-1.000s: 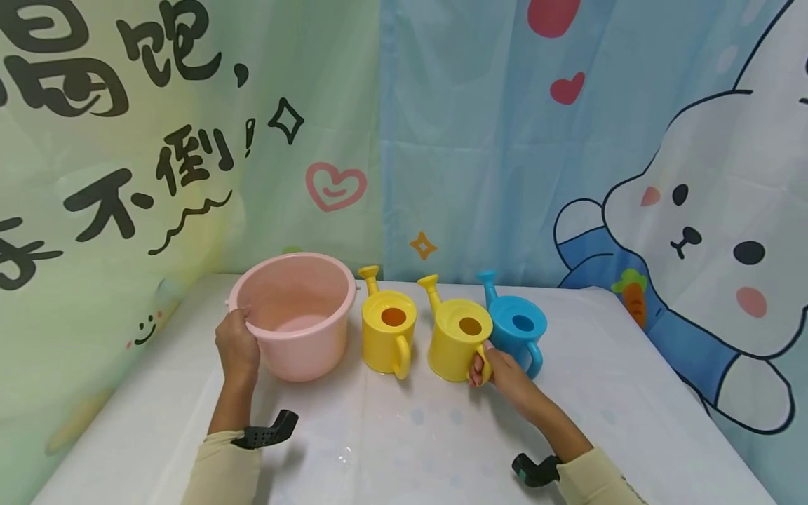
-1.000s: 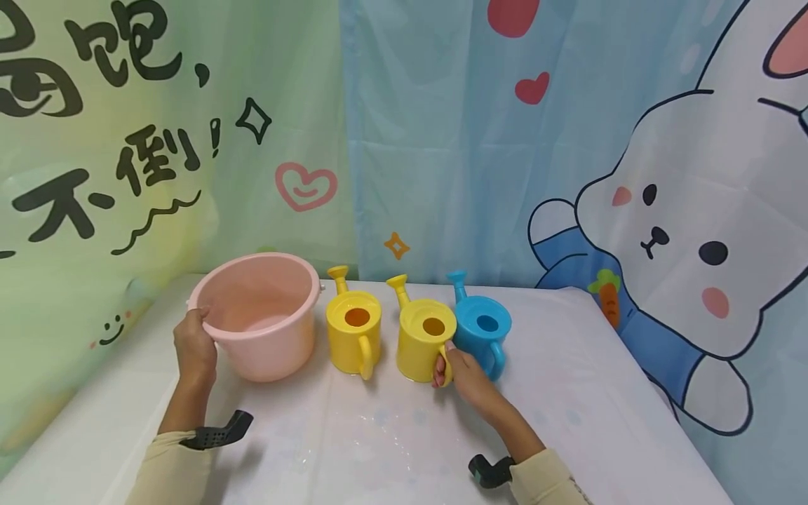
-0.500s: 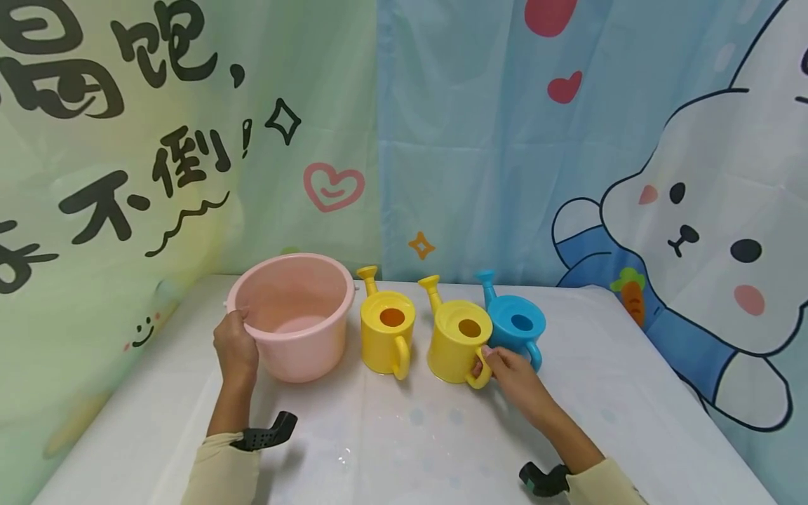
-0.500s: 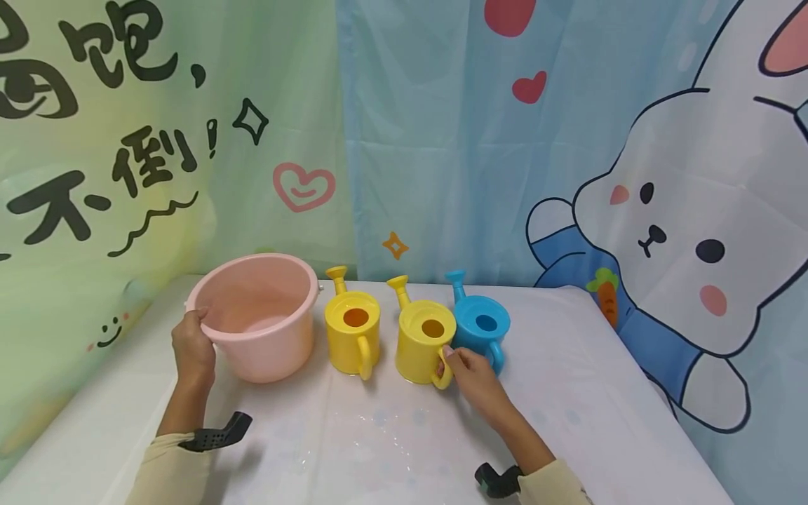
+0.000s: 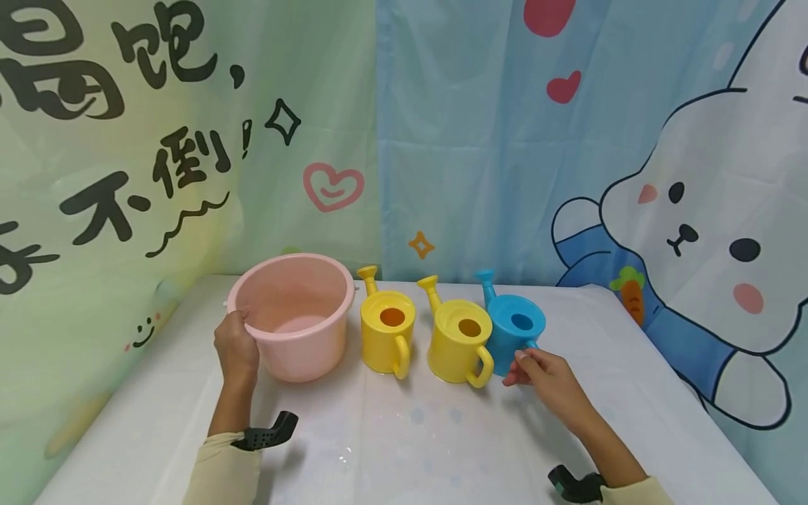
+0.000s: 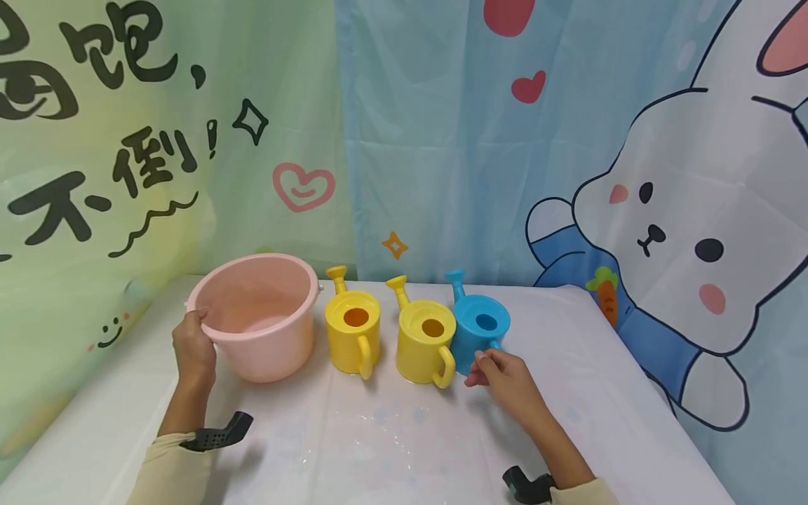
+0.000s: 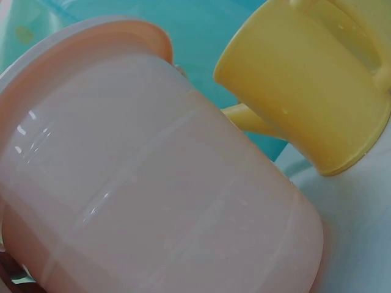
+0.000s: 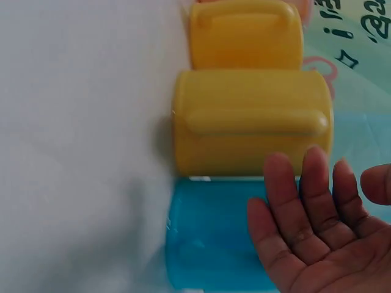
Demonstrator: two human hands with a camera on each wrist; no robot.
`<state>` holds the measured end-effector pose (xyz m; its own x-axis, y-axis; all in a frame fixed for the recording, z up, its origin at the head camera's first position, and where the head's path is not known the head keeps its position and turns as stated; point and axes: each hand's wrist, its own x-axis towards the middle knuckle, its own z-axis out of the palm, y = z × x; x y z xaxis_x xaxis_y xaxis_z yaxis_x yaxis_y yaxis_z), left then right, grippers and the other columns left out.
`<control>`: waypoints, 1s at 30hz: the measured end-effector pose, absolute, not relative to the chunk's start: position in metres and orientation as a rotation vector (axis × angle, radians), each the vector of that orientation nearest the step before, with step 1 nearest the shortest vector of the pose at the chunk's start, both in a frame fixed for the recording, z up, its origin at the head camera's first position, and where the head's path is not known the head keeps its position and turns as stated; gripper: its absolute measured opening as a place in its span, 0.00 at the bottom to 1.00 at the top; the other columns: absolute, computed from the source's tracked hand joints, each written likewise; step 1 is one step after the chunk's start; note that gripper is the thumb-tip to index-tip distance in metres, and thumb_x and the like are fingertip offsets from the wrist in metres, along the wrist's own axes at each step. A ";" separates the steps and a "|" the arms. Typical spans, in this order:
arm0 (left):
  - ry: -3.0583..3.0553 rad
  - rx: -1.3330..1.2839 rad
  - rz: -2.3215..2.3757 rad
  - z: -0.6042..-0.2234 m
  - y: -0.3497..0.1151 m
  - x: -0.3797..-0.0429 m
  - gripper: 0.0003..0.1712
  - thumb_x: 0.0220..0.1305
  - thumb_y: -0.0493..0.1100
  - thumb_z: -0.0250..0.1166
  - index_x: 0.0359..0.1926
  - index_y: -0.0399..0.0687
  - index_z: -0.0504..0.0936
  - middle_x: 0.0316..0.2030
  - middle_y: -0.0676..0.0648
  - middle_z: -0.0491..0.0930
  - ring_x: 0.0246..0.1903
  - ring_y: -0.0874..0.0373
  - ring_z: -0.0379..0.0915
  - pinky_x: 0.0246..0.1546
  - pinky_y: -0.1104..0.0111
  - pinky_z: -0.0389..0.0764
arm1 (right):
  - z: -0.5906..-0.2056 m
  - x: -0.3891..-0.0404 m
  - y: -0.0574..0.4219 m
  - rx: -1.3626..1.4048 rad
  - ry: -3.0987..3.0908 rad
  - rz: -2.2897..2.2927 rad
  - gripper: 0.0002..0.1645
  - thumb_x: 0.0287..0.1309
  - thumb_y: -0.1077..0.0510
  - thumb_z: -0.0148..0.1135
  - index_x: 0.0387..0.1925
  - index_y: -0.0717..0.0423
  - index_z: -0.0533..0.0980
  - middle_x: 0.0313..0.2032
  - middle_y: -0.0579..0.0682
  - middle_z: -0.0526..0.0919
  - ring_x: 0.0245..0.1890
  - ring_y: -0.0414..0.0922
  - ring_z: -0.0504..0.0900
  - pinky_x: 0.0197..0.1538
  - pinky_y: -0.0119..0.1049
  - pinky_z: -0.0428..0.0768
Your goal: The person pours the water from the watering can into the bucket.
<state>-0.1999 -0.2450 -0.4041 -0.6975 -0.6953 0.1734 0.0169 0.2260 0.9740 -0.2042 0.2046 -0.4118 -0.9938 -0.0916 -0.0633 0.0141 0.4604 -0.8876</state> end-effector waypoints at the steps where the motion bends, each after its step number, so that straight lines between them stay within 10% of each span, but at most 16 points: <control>1: -1.903 0.622 -1.524 -0.404 -0.245 -0.200 0.33 0.69 0.49 0.37 0.54 0.26 0.77 0.55 0.31 0.76 0.53 0.41 0.71 0.54 0.51 0.66 | -0.410 -0.203 0.207 -0.059 2.598 -1.593 0.22 0.75 0.51 0.43 0.44 0.69 0.73 0.34 0.55 0.83 0.40 0.49 0.83 0.51 0.46 0.78; 16: -1.920 0.608 -1.533 -0.405 -0.246 -0.199 0.33 0.69 0.49 0.37 0.55 0.27 0.76 0.57 0.32 0.75 0.55 0.40 0.71 0.54 0.52 0.66 | -0.498 -0.248 0.259 0.368 2.778 -1.803 0.41 0.62 0.26 0.44 0.58 0.56 0.65 0.50 0.55 0.75 0.49 0.48 0.77 0.41 0.24 0.77; 30: -1.912 0.615 -1.546 -0.405 -0.246 -0.200 0.33 0.69 0.49 0.37 0.55 0.26 0.76 0.52 0.30 0.77 0.48 0.43 0.72 0.45 0.63 0.67 | -0.455 -0.217 0.215 0.257 2.766 -1.684 0.37 0.67 0.33 0.45 0.49 0.64 0.73 0.42 0.58 0.81 0.47 0.52 0.74 0.52 0.47 0.75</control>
<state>-0.2003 -0.2460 -0.4050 -0.7139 -0.6816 0.1606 0.0144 0.2150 0.9765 -0.2175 0.2150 -0.4553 -0.9818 0.1896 0.0087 0.0794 0.4515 -0.8887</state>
